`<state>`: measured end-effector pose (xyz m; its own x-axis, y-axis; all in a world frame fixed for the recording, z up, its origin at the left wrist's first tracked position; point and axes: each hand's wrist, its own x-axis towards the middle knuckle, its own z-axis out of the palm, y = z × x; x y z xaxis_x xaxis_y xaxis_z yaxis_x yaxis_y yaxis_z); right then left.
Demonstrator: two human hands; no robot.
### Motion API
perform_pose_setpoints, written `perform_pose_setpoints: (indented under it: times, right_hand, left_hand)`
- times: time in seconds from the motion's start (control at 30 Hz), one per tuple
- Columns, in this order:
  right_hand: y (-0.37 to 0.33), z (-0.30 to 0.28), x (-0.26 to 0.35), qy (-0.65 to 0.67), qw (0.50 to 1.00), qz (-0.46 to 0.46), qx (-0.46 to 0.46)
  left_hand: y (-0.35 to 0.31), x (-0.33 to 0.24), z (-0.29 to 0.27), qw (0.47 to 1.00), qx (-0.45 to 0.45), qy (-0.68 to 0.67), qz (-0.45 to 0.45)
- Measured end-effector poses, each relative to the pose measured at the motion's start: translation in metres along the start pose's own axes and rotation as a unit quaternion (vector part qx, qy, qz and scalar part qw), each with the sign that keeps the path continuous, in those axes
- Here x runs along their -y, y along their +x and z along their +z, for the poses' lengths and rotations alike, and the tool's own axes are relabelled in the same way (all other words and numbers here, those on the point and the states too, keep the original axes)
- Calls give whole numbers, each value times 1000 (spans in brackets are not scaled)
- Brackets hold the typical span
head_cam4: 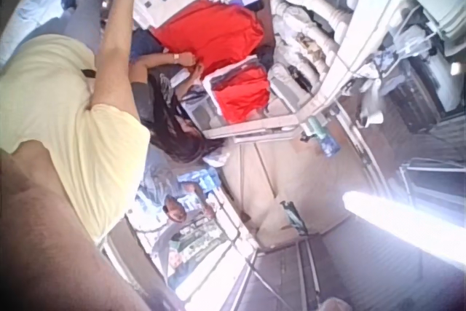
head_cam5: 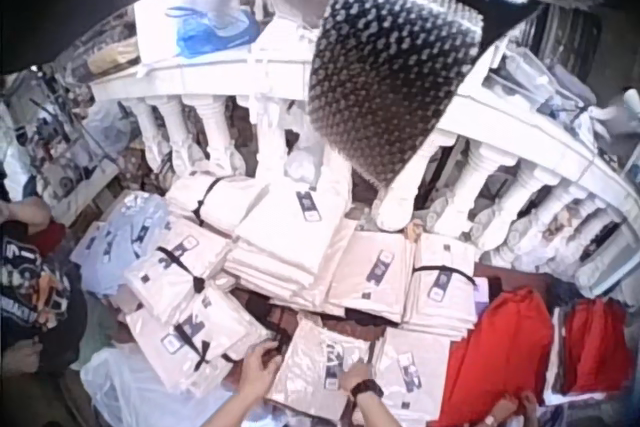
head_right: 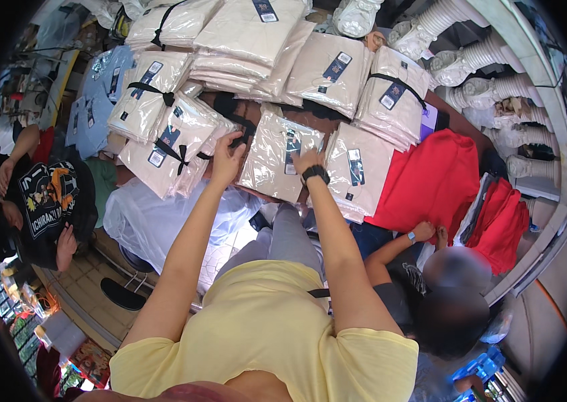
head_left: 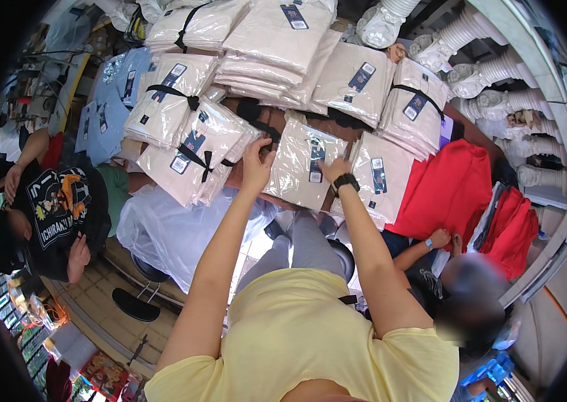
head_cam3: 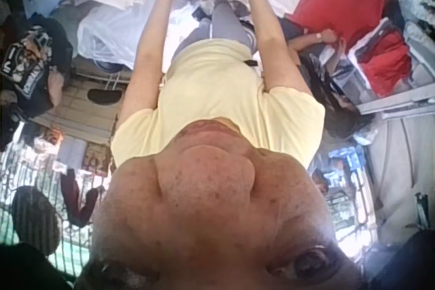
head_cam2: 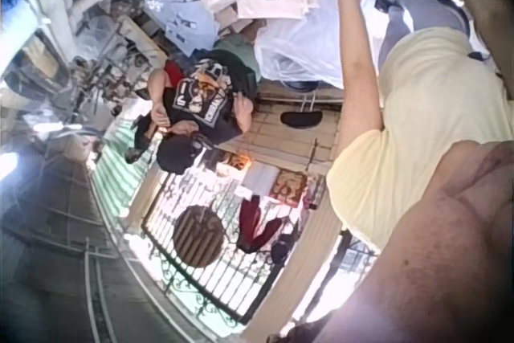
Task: The person sorts and stacks packages of beige and red garments on a table, handling one package at a time and organizing them into different piles alongside other people.
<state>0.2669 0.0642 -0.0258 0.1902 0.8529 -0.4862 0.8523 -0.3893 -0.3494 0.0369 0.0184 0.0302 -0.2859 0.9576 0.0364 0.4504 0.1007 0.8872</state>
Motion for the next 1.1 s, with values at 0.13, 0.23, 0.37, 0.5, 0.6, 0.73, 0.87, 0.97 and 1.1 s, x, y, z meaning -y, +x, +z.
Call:
perform_pose_setpoints:
  times: [0.13, 0.23, 0.37, 0.5, 0.6, 0.73, 0.87, 0.97, 1.1]
  right_hand:
    - [48, -72, 105, 293, 914, -251, -124]
    - [112, -105, 159, 429, 882, -158, -113]
    - [90, -116, 213, 330, 929, -114, -120]
    - [126, -123, 186, 322, 912, -161, -199]
    - [62, -124, 174, 456, 870, -186, -26]
    - [15, -115, 105, 501, 847, -154, 89]
    - [-10, -111, 73, 583, 786, -107, 174]
    - [-11, -116, 70, 687, 682, -16, 251]
    - [9, -83, 53, 693, 692, -88, 183]
  left_hand:
    - [17, -21, -14, 994, -3, -89, -70]
    - [31, -34, 2, 979, 18, -185, -88]
    - [28, -31, -21, 979, 0, -180, -99]
    - [66, -60, -5, 970, 12, -222, -101]
    - [85, -58, -33, 934, -17, -307, -184]
    - [121, -59, -43, 853, 36, -456, -251]
    - [113, -47, -30, 913, 71, -314, -250]
    - [84, -32, -22, 904, 82, -351, -230]
    - [54, -22, -11, 895, 63, -377, -231]
